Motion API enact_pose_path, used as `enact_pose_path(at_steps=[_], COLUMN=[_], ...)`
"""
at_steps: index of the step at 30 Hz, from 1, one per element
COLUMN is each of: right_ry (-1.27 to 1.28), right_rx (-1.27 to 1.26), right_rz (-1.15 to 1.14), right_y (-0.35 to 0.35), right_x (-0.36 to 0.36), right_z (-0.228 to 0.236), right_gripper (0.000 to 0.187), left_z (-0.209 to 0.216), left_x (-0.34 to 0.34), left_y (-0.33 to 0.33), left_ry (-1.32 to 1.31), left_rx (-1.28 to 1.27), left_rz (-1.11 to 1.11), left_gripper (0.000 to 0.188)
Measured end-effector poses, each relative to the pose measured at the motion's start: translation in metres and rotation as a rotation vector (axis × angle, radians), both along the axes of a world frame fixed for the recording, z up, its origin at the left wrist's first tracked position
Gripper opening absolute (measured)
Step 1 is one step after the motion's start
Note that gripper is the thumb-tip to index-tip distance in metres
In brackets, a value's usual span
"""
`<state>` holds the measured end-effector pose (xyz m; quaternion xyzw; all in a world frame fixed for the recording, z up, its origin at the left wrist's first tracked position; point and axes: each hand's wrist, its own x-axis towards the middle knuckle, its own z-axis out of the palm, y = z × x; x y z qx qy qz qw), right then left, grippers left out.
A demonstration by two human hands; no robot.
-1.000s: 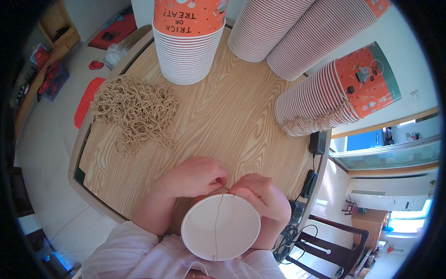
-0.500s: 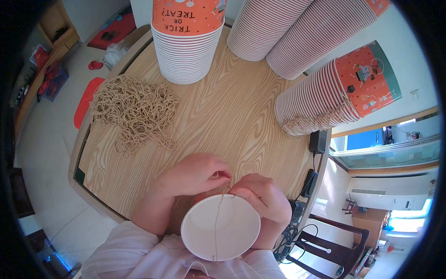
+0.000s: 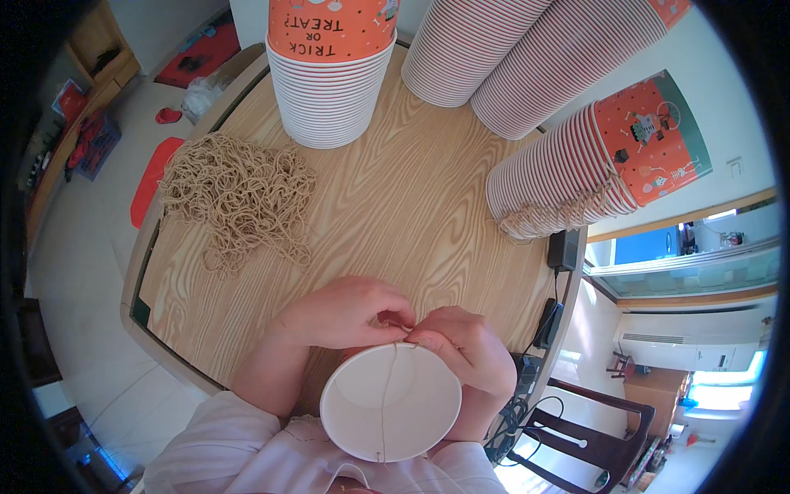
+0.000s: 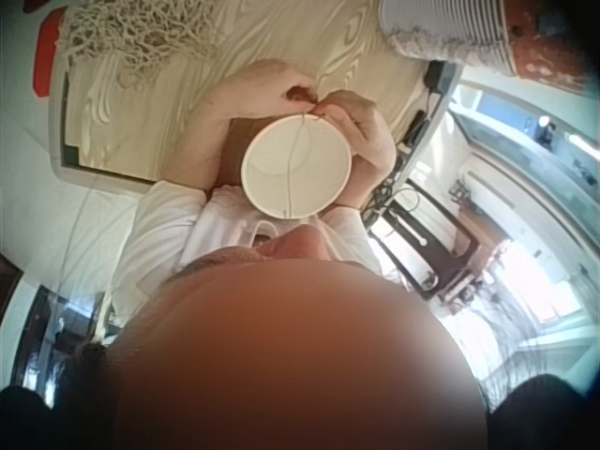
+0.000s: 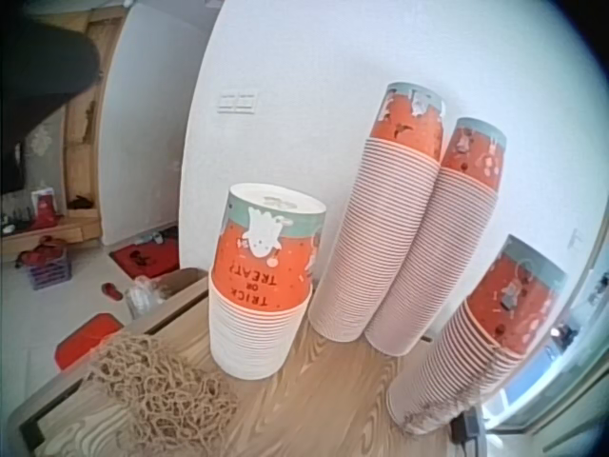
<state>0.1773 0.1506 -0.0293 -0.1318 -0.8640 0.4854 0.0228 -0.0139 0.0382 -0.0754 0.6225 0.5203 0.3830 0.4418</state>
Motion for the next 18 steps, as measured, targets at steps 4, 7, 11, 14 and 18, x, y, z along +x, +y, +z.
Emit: enact_pose_path(at_steps=[4, 7, 11, 14, 18], right_ry=[0.015, -0.005, 0.0, -0.02, -0.009], right_rx=[0.003, 0.007, 0.01, -0.035, 0.062], right_rz=[-0.005, -0.011, -0.011, -0.069, -0.134], right_y=[-0.0015, -0.0015, -0.0006, -0.002, 0.003], right_x=[-0.0015, -0.0016, -0.0005, 0.0019, 0.0039], right_z=[0.0015, 0.0014, 0.0004, 0.0032, -0.004], right_gripper=[0.017, 0.017, 0.018, 0.015, 0.013], left_z=[-0.0001, -0.0008, -0.0013, -0.0061, -0.0059], left_x=[-0.001, -0.0011, -0.0014, -0.0017, -0.0024], left_y=[-0.001, -0.0004, 0.0002, -0.0005, -0.0001], left_ry=[0.005, 0.017, 0.016, 0.012, 0.0], left_rx=[-0.014, -0.03, -0.036, -0.01, -0.003], left_rz=[-0.015, -0.028, -0.031, -0.018, -0.012], left_gripper=[0.023, 0.023, 0.022, 0.019, 0.016])
